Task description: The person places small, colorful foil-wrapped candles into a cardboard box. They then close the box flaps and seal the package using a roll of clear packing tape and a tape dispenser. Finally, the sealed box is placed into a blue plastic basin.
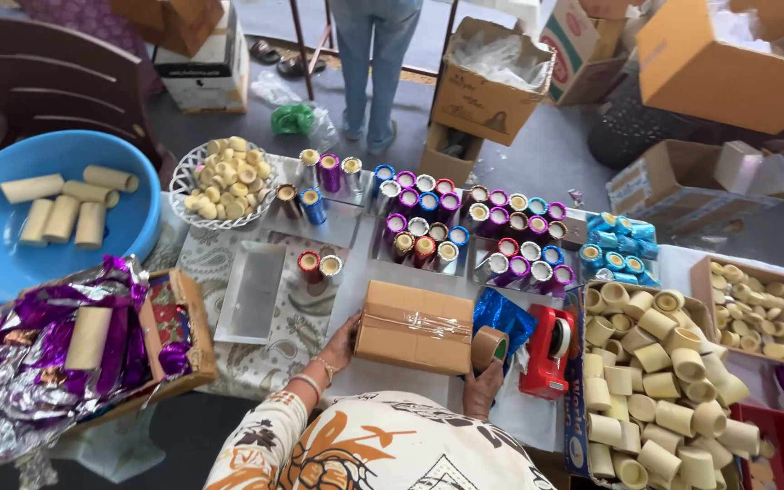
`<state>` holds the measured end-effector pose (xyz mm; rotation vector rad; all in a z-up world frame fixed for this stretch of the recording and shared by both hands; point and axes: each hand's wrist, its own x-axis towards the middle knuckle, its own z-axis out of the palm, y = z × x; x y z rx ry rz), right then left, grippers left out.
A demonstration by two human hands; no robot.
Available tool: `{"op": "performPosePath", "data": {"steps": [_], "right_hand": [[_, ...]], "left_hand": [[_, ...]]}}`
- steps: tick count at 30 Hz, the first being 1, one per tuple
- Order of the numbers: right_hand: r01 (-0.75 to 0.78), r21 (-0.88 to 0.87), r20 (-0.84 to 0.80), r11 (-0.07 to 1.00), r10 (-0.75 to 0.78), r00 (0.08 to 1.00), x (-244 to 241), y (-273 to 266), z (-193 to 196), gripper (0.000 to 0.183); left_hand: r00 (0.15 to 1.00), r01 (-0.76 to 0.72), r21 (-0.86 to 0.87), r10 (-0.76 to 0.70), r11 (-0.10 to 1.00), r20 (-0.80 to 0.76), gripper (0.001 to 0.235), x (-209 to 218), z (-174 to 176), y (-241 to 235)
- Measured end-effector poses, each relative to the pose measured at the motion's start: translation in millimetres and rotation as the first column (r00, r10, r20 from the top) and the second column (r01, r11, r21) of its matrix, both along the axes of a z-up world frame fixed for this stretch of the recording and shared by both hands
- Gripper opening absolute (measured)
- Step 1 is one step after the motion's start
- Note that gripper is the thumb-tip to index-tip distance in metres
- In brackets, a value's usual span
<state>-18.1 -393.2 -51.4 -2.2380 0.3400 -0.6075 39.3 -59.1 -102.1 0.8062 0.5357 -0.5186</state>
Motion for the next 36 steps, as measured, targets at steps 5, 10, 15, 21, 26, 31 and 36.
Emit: {"op": "performPosePath", "data": {"steps": [5,10,15,21,26,31,36], "right_hand": [[-0.016,0.001,-0.008,1.000,0.016,1.000,-2,-5,6,0.052],[-0.081,-0.019,-0.081,0.997,0.079,0.994,-2,-15,15,0.051],[-0.136,-0.429,-0.283,0.893,0.011,0.959,-17,-20,29,0.049],[-0.310,-0.568,-0.405,0.762,0.068,0.912,-21,-23,29,0.025],[-0.270,-0.415,-0.278,0.869,0.162,0.947,-15,-22,60,0.042],[-0.395,0.193,-0.070,0.898,0.414,0.908,26,-33,8,0.035],[-0.159,0.625,-0.183,0.764,0.341,0.922,53,-30,-22,0.045]], "left_hand": [[0.997,0.079,0.021,-0.079,0.997,-0.013,0.068,-5,26,-1],[1.000,0.030,0.041,-0.030,0.999,-0.002,0.074,-2,19,-3],[0.998,-0.032,-0.027,0.030,0.999,-0.048,0.071,-7,18,-9],[0.997,-0.067,-0.029,0.065,0.997,-0.050,0.067,-5,-3,-11],[0.993,-0.119,-0.093,0.118,0.988,-0.016,0.059,0,-27,-18],[0.992,-0.118,-0.199,0.125,0.973,0.022,0.055,-2,-4,-20],[0.987,-0.036,-0.206,0.066,0.978,0.143,0.056,-11,39,-24]]}}
